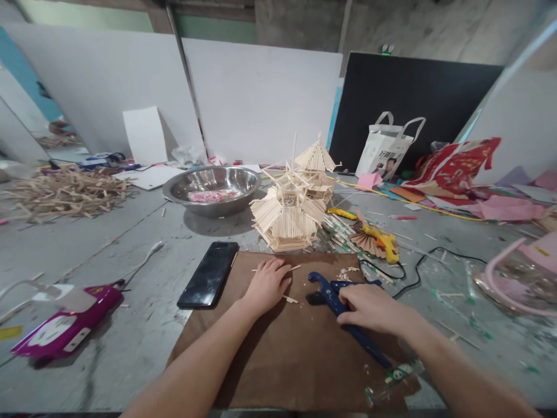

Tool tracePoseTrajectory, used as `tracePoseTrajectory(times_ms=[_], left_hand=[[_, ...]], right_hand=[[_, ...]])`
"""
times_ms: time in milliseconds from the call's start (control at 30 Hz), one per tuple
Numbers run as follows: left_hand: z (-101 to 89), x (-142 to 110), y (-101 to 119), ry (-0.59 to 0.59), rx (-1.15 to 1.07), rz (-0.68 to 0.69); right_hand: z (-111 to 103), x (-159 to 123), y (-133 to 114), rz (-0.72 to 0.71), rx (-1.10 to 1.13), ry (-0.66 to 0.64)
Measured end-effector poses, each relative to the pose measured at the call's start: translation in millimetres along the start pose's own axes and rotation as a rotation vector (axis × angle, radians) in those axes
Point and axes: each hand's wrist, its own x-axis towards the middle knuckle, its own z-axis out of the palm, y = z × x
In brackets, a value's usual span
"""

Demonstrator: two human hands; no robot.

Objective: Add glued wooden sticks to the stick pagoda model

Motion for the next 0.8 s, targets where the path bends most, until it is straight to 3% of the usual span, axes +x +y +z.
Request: tracePoseTrajectory(times_ms=[300, 433, 533, 600, 667, 800], left_hand=[[0.2, -1, 1, -0.026, 0.016, -0.032], [0.2, -1, 0, -0.029, 0.011, -0.031], [1.8, -1, -1, -0.026, 0.012, -0.025], [2.3, 0, -1, -0.025, 0.016, -0.027], [1.7, 0, -1, -0.026, 0.017, -0.029], [-1.3, -1, 1, -0.04, -0.004, -0.038]], right_hand=[[-4, 20, 7, 0.007, 0.001, 0.098], [-12, 22, 21, 0.002, 0.106, 0.128], [-28, 23, 53, 0.085, 0.165, 0.253], [-40, 27, 84, 0.217, 0.162, 0.341], [-49, 35, 117, 0.402, 0.114, 0.361], [-56, 65, 178, 0.537, 0.069, 0.359]])
